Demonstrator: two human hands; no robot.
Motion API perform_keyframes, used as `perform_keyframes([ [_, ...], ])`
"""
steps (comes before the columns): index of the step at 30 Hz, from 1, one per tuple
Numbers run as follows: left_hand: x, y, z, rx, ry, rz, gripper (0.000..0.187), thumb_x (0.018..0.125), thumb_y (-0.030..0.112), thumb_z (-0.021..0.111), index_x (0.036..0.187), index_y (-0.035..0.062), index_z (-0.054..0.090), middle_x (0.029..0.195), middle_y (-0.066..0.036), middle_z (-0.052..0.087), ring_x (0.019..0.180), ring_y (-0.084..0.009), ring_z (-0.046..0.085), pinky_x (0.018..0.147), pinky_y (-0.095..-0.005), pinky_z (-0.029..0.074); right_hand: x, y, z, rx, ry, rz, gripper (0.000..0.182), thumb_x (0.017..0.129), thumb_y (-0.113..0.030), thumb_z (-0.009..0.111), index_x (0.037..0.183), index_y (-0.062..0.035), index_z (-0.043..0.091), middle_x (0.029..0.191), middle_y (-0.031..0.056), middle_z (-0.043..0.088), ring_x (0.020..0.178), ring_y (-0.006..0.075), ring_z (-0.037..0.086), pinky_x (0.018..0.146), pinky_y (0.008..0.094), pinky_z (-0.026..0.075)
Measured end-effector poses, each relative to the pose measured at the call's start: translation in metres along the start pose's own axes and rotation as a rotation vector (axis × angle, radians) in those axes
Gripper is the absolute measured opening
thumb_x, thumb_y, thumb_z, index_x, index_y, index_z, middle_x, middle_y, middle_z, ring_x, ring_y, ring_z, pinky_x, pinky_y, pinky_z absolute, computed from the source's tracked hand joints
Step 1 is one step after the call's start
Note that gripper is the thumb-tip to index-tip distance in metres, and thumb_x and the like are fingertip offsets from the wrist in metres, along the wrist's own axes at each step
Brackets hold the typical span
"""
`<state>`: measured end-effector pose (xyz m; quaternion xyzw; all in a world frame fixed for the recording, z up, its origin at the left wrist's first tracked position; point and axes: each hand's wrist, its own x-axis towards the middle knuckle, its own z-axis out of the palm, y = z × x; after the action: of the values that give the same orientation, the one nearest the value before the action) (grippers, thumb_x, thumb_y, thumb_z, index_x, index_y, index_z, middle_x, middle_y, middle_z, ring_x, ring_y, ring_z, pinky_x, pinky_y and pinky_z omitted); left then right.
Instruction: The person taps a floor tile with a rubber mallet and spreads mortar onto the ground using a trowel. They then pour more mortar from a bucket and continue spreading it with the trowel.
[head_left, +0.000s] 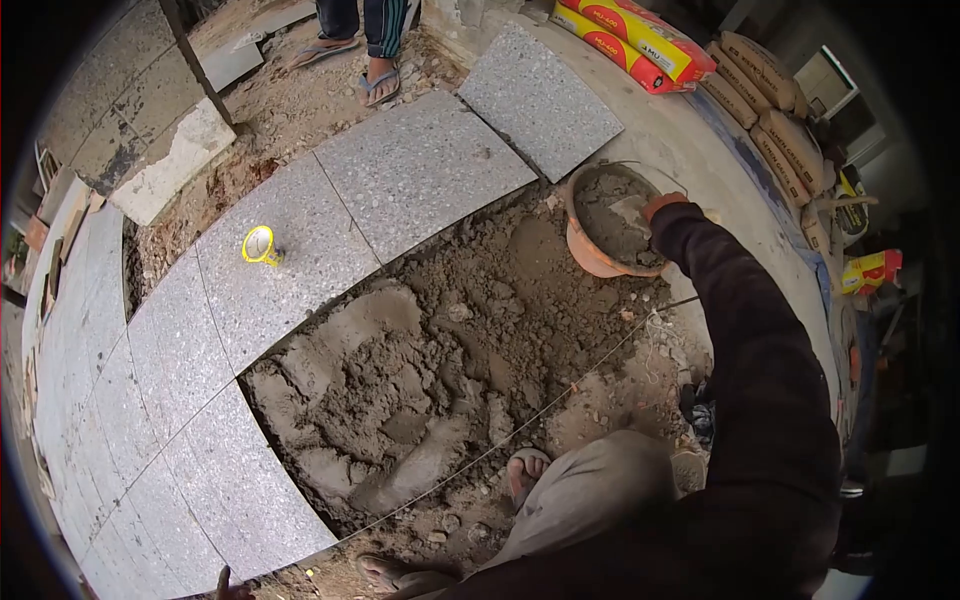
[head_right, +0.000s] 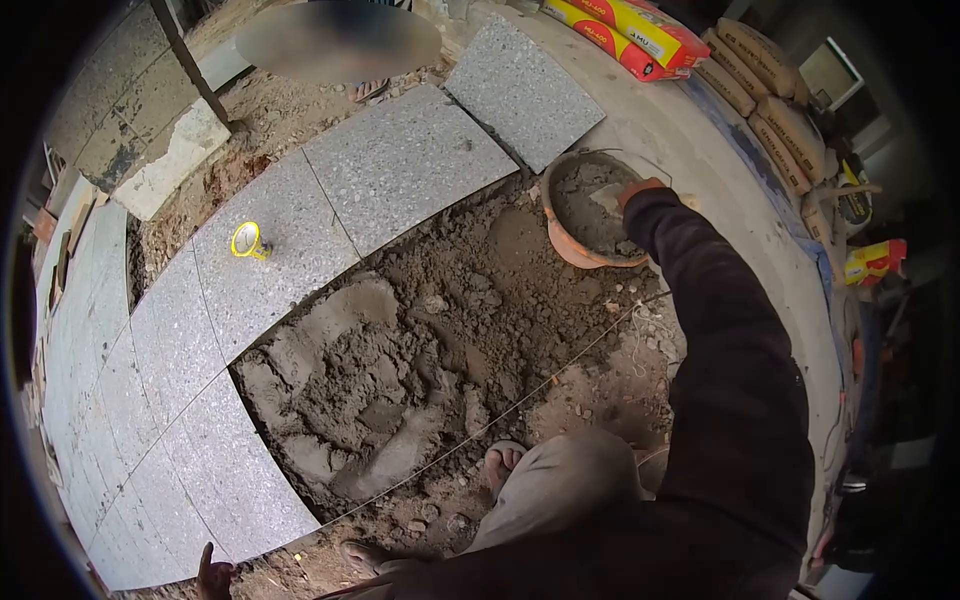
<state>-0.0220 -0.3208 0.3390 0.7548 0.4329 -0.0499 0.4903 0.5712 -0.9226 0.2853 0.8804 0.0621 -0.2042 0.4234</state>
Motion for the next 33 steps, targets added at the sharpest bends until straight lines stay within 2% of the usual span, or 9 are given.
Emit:
perform_keyframes([
  [1,-0.002,0.001,0.003,0.098,0.003,0.014,0.051,0.084,0.009,0.056,0.131,0.0039,0.039,0.089,-0.004,0.059,0.081,-0.0128,0.053,0.074,-0.0250,0.043,0.046,-0.040,0.032,0.365,0.071,0.196,0.027,0.083,-0.015,0.050,0.108,-0.0142,0.061,0.114,0.0078,0.058,0.102,0.0271,0.057,0.081,0.0410,0.048],
  [6,-0.010,0.009,-0.001,0.501,0.016,0.069,0.046,0.083,0.003,0.052,0.128,0.0028,0.044,0.092,-0.006,0.062,0.081,-0.0131,0.054,0.075,-0.0249,0.044,0.021,-0.053,0.018,0.295,-0.160,-0.008,0.029,0.085,-0.013,0.048,0.112,-0.0115,0.058,0.119,0.0099,0.054,0.106,0.0291,0.054,0.085,0.0421,0.047],
  [10,0.009,0.026,0.012,0.326,0.016,-0.010,0.045,0.083,0.004,0.053,0.127,0.0057,0.045,0.093,-0.006,0.063,0.081,-0.0136,0.055,0.072,-0.0265,0.045,0.000,-0.033,0.021,0.322,-0.263,-0.020,0.035,0.076,-0.016,0.062,0.110,-0.0074,0.057,0.114,0.0132,0.056,0.106,0.0279,0.054,0.086,0.0400,0.047],
  [12,0.023,0.027,0.013,0.304,-0.063,0.015,0.045,0.084,0.006,0.053,0.128,0.0076,0.045,0.094,-0.008,0.063,0.082,-0.0173,0.057,0.070,-0.0296,0.046,-0.026,-0.017,0.024,0.432,-0.151,0.018,0.041,0.071,-0.019,0.067,0.108,-0.0054,0.058,0.112,0.0152,0.056,0.105,0.0289,0.054,0.085,0.0386,0.047],
  [13,0.045,0.005,0.001,0.488,-0.130,0.148,0.058,0.081,0.026,0.059,0.130,0.0007,0.039,0.077,-0.007,0.060,0.070,-0.0141,0.056,0.068,-0.0284,0.046,-0.039,-0.012,0.021,0.481,-0.088,0.024,0.044,0.068,-0.020,0.070,0.108,-0.0044,0.058,0.112,0.0161,0.056,0.104,0.0294,0.054,0.084,0.0379,0.047],
  [15,0.050,0.028,0.021,0.475,-0.094,0.051,0.044,0.081,0.007,0.054,0.124,0.0069,0.048,0.081,-0.008,0.059,0.077,-0.0150,0.058,0.072,-0.0299,0.047,-0.054,-0.004,0.019,0.626,-0.010,0.083,0.047,0.066,-0.021,0.070,0.107,-0.0009,0.057,0.110,0.0197,0.056,0.104,0.0311,0.054,0.085,0.0374,0.046],
  [23,0.053,0.024,0.028,0.541,-0.157,0.118,0.043,0.081,0.012,0.056,0.123,0.0124,0.049,0.085,-0.012,0.060,0.075,-0.0212,0.059,0.070,-0.0322,0.047,-0.093,-0.029,-0.011,0.970,0.550,-0.392,0.031,0.067,-0.014,0.061,0.094,0.0003,0.058,0.085,0.0215,0.060,0.084,0.0375,0.058,0.074,0.0388,0.047],
  [28,0.039,0.029,0.022,0.551,-0.088,0.172,0.041,0.081,0.012,0.056,0.122,0.0134,0.051,0.084,-0.012,0.060,0.074,-0.0219,0.059,0.069,-0.0323,0.047,-0.123,-0.129,-0.073,1.018,0.851,-0.511,0.029,0.071,-0.015,0.059,0.097,-0.0031,0.057,0.091,0.0184,0.058,0.087,0.0379,0.056,0.078,0.0435,0.045],
  [33,0.016,0.033,0.028,0.566,-0.081,0.283,0.040,0.081,0.013,0.057,0.121,0.0134,0.051,0.084,-0.013,0.059,0.073,-0.0270,0.058,0.067,-0.0346,0.046,-0.087,-0.321,-0.069,0.576,0.576,-0.403,0.039,0.079,-0.022,0.058,0.113,-0.0093,0.043,0.113,0.0138,0.045,0.095,0.0393,0.051,0.075,0.0483,0.045],
])
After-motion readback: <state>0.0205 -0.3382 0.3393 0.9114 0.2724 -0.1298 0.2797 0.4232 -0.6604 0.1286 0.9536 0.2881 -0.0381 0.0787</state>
